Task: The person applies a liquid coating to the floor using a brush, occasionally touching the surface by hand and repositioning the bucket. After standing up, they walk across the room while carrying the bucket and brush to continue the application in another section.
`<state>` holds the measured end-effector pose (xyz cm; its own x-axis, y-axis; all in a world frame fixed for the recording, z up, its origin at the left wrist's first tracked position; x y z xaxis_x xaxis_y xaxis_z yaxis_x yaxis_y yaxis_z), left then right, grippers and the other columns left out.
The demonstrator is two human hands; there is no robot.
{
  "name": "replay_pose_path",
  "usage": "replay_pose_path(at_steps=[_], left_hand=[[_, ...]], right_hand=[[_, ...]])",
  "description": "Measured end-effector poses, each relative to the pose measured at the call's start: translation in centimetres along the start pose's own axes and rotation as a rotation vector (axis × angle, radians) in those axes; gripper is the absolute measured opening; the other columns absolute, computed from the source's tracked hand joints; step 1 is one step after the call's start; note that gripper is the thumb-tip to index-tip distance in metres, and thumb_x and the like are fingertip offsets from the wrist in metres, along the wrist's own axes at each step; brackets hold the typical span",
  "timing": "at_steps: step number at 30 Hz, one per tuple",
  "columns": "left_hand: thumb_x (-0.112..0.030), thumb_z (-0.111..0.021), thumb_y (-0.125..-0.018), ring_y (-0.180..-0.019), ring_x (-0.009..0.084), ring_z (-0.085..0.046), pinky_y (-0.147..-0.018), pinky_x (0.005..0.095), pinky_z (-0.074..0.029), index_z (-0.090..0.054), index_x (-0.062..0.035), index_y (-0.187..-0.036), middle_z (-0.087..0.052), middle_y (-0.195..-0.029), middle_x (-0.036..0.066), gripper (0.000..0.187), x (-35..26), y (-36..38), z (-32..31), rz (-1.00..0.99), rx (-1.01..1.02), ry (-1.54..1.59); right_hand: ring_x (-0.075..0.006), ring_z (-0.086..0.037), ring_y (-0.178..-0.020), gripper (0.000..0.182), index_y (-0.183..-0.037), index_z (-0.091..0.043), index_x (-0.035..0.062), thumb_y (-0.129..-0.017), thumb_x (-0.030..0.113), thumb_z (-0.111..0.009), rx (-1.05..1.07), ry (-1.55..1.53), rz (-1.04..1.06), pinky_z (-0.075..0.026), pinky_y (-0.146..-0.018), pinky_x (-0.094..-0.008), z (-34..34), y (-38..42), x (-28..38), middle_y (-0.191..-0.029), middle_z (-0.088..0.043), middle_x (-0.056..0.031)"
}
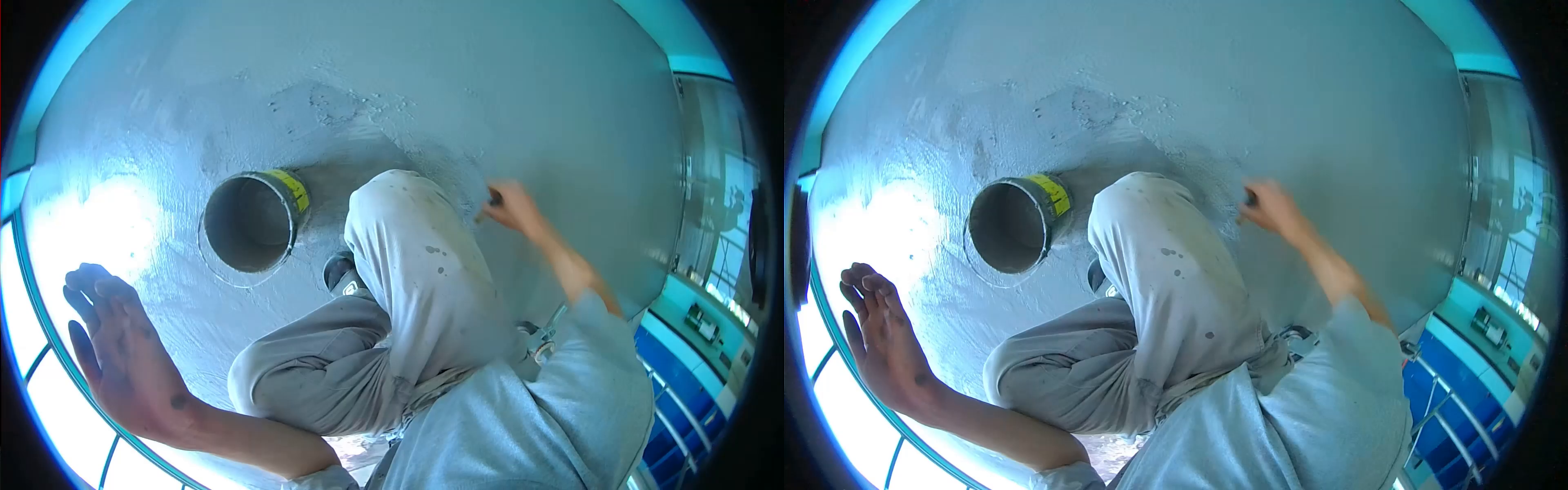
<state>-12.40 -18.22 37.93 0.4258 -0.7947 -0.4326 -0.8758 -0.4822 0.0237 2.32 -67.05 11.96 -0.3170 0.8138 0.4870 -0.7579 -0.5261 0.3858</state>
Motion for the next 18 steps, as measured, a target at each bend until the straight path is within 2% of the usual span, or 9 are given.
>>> replay_pose_path(at_steps=[2,3,4,5,8,10,11,15,18], left_hand=[[-0.023,-0.023,-0.104,-0.141,0.0293,-0.021,-0.116,0.0478,-0.019,-0.025,-0.0019,-0.146,-0.028,-0.145,0.018,0.047,0.8,-0.4,-0.4,0.024,0.0,0.004],[-0.023,-0.023,-0.104,-0.141,0.0294,-0.021,-0.116,0.0477,-0.02,-0.025,-0.0018,-0.146,-0.029,-0.145,0.019,0.047,1.3,-0.6,-0.6,0.031,-0.003,-0.001],[-0.023,-0.023,-0.104,-0.141,0.0296,-0.021,-0.116,0.0477,-0.02,-0.026,-0.0018,-0.146,-0.029,-0.145,0.019,0.047,1.8,-0.7,-0.7,0.036,-0.01,-0.007],[-0.023,-0.023,-0.104,-0.141,0.0298,-0.021,-0.116,0.0479,-0.02,-0.026,-0.0016,-0.146,-0.029,-0.145,0.019,0.047,2.4,-0.8,-1.1,0.052,0.004,0.0],[-0.023,-0.024,-0.104,-0.14,0.0304,-0.021,-0.115,0.0486,-0.02,-0.025,-0.0013,-0.145,-0.03,-0.144,0.019,0.047,3.8,-1.3,-1.8,0.095,0.04,0.008],[-0.023,-0.024,-0.104,-0.14,0.0308,-0.022,-0.115,0.0494,-0.02,-0.024,-0.0013,-0.146,-0.03,-0.144,0.02,0.047,4.1,-1.3,-2.0,0.119,0.054,0.012],[-0.023,-0.024,-0.104,-0.14,0.0309,-0.022,-0.115,0.0498,-0.02,-0.024,-0.0012,-0.146,-0.03,-0.144,0.02,0.047,4.1,-1.2,-1.9,0.11,0.039,0.002],[-0.023,-0.023,-0.104,-0.14,0.0312,-0.022,-0.115,0.0507,-0.02,-0.025,-0.0008,-0.145,-0.029,-0.144,0.02,0.047,3.9,-1.3,-1.7,0.084,0.019,-0.002],[-0.023,-0.023,-0.104,-0.14,0.0314,-0.023,-0.114,0.0508,-0.02,-0.027,-0.0001,-0.144,-0.029,-0.143,0.02,0.046,3.2,-1.0,-1.6,0.103,0.03,0.012]], right_hand=[[-0.0358,-0.048,-0.062,0.03,-0.079,-0.043,-0.0002,-0.073,0.016,-0.067,-0.05,-0.118,0.113,-0.038,-0.056,-0.0437,-0.1,-6.0,2.8,-0.066,-0.049,-0.0185],[-0.0368,-0.062,-0.077,0.026,-0.091,-0.055,0.001,-0.078,0.022,-0.065,-0.067,0.012,0.14,-0.048,-0.065,-0.045,-1.4,-9.8,2.5,-0.078,-0.062,-0.0214],[-0.0346,-0.064,-0.074,0.03,-0.101,-0.06,0.0036,-0.079,0.023,-0.063,0.128,-0.031,0.01,-0.05,-0.068,-0.0452,-0.4,-13.3,5.2,-0.075,-0.064,-0.0195],[-0.0332,-0.064,-0.068,0.026,-0.099,-0.06,0.0048,-0.078,0.021,-0.063,-0.082,0.057,0.146,-0.05,-0.066,-0.045,-0.1,-16.4,7.1,-0.067,-0.063,-0.0158],[-0.0302,-0.064,-0.067,0.025,-0.08,-0.05,0.0029,-0.078,0.023,-0.065,-0.035,-0.011,0.145,-0.048,-0.061,-0.0455,1.4,-22.9,12.2,-0.074,-0.065,-0.0176],[-0.0271,-0.056,-0.062,0.029,-0.076,-0.045,0.0043,-0.077,0.022,-0.068,-0.291,-0.045,0.343,-0.044,-0.057,-0.0425,1.8,-24.8,13.7,-0.068,-0.056,-0.0125],[-0.0256,-0.053,-0.059,0.031,-0.074,-0.043,0.005,-0.077,0.022,-0.069,-0.421,-0.061,0.441,-0.042,-0.055,-0.041,2.1,-25.0,14.0,-0.065,-0.051,-0.0099],[-0.028,-0.056,-0.066,0.029,-0.077,-0.046,0.0057,-0.078,0.023,-0.07,-0.408,-0.113,0.44,-0.045,-0.059,-0.0419,0.0,-21.2,10.5,-0.072,-0.053,-0.0096],[-0.0312,-0.059,-0.078,0.024,-0.089,-0.056,0.0053,-0.08,0.022,-0.07,-0.364,-0.146,0.334,-0.048,-0.068,-0.0416,-1.6,-10.9,4.0,-0.087,-0.057,-0.0132]])
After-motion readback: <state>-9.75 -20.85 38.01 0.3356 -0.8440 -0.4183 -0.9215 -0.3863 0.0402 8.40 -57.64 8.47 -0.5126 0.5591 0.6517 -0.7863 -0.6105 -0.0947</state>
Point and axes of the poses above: each hand's wrist, its own y-axis away from the middle knuckle, its own z-axis out of the back of the hand, x = y × z, the point moved 4 cm from there along -y, towards the middle knuckle
